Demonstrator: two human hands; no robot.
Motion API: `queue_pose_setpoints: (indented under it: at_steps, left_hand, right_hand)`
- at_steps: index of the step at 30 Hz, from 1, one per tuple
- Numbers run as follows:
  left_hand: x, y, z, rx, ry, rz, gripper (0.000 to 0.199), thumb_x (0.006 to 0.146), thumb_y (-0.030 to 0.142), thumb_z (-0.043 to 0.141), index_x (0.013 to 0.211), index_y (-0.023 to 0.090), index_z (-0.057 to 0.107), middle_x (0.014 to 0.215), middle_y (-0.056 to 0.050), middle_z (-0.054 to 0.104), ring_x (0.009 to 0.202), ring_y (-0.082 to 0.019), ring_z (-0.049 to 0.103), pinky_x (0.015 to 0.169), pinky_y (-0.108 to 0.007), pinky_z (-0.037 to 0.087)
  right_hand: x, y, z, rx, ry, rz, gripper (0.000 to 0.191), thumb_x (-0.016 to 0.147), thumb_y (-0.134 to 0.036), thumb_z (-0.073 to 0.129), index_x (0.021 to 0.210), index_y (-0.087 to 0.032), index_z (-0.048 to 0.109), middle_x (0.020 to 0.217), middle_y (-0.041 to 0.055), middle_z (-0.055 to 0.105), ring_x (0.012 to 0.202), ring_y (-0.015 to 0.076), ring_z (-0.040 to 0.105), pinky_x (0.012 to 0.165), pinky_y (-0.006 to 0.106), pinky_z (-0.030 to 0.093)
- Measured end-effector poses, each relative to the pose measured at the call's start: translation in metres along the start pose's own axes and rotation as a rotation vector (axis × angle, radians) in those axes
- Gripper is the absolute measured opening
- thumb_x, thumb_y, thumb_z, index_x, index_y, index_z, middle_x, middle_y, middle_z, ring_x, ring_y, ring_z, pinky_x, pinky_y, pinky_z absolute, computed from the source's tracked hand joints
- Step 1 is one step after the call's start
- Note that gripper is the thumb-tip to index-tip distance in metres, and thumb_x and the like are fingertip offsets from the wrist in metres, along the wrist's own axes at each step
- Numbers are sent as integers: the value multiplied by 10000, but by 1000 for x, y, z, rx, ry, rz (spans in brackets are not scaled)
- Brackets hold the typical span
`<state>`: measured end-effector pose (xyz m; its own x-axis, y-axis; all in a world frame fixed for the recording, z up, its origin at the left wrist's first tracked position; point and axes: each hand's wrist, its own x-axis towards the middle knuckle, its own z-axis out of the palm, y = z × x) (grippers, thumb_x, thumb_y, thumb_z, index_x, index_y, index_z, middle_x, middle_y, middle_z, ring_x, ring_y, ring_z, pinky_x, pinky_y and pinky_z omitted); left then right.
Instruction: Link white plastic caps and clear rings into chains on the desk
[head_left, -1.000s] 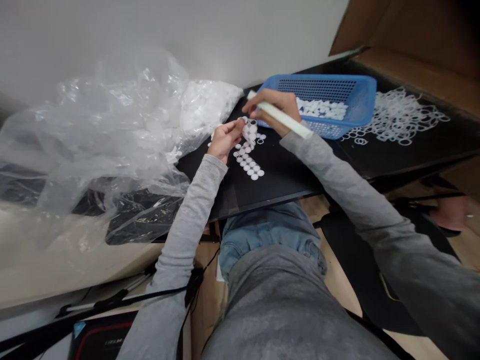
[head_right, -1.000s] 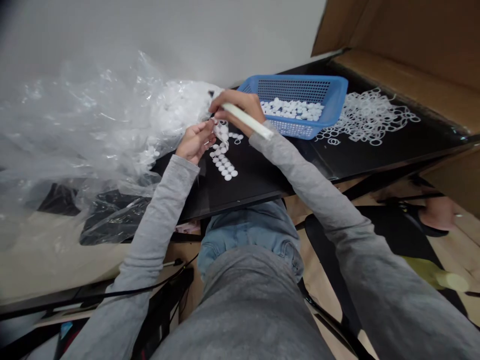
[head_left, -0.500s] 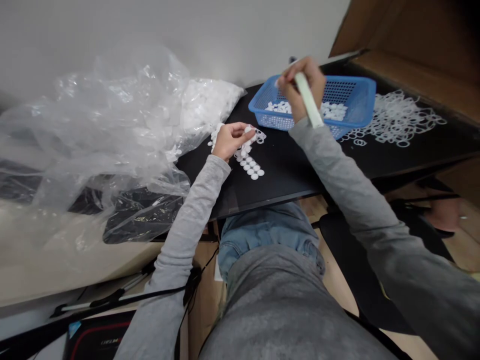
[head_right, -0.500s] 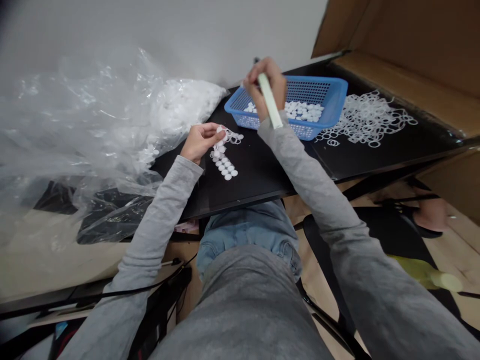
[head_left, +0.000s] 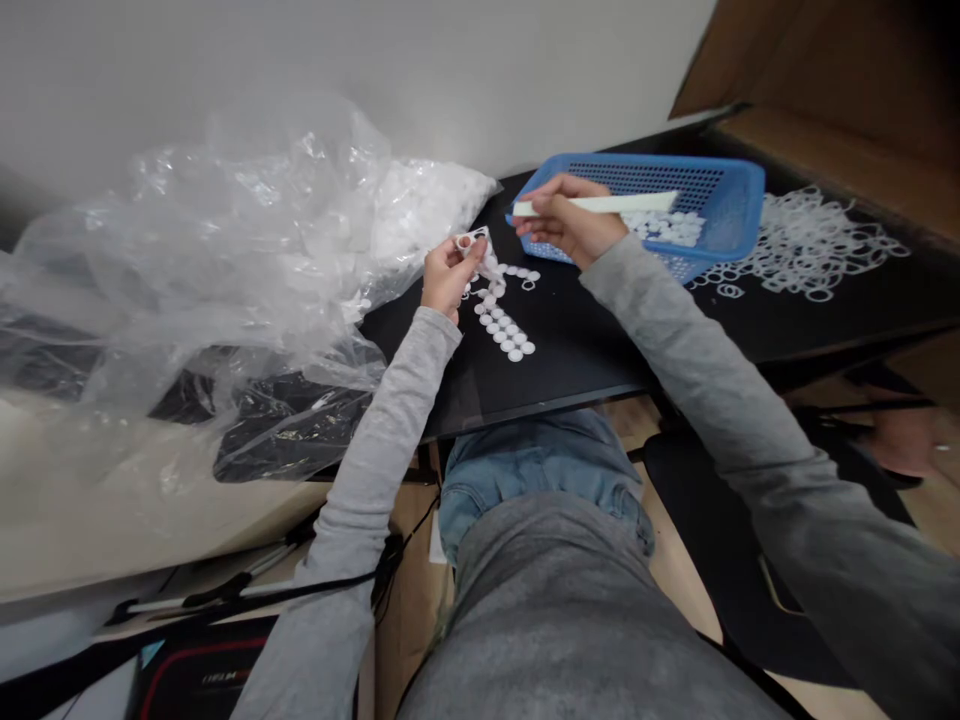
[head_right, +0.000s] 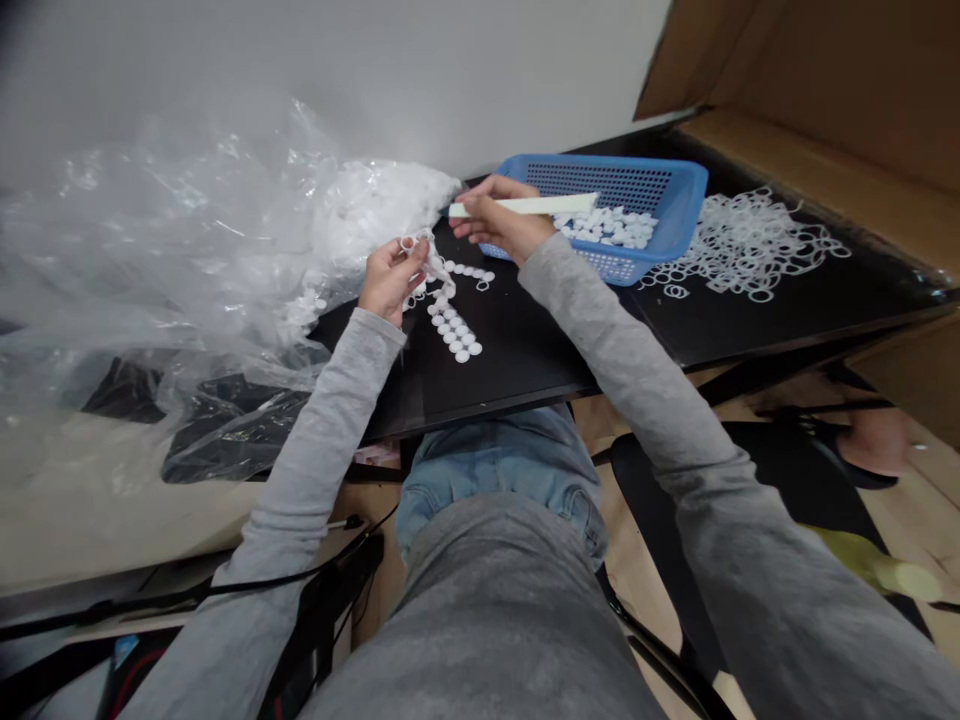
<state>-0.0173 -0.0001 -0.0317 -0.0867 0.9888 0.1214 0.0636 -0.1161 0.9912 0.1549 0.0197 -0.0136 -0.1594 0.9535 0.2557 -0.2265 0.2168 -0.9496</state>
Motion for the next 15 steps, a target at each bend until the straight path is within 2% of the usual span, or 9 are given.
queue_pose_setpoints:
  at_steps: [3, 7, 10, 15]
  left_hand:
    - [-1, 3, 1, -35, 51, -26, 193, 842, 235, 659, 725, 195, 510, 709, 27, 631, 753, -89, 650, 713, -180, 511]
    - [-3, 5, 3, -63, 38, -38, 177, 826, 231, 678, 742, 195, 526, 704, 28, 638, 689, -78, 636, 675, -175, 513]
    - [-2, 2, 3, -49, 24, -15, 196, 800, 273, 714, 761, 201, 536, 699, 27, 641, 697, -84, 644, 667, -176, 518]
    - [1, -2, 1, -17, -2, 17, 227, 796, 327, 719, 765, 203, 532, 718, 16, 647, 748, -104, 663, 701, -200, 525]
  right_hand:
    - [-4, 3, 2, -20, -10, 43, 208, 843, -168, 693, 668, -195, 583, 819, -16, 732, 792, 143, 726, 696, 235, 567]
    - [-9, 1, 10, -6, -23, 104, 245, 815, -139, 726, 636, -173, 564, 829, 3, 724, 752, 150, 736, 686, 247, 585]
    - [-11, -1, 14, -17, -21, 124, 243, 822, -112, 709, 629, -175, 577, 780, 3, 714, 739, 149, 735, 671, 237, 584]
    - [-9, 2, 12, -49, -50, 89, 285, 732, -213, 822, 638, -213, 553, 740, -6, 698, 793, 205, 739, 681, 301, 605]
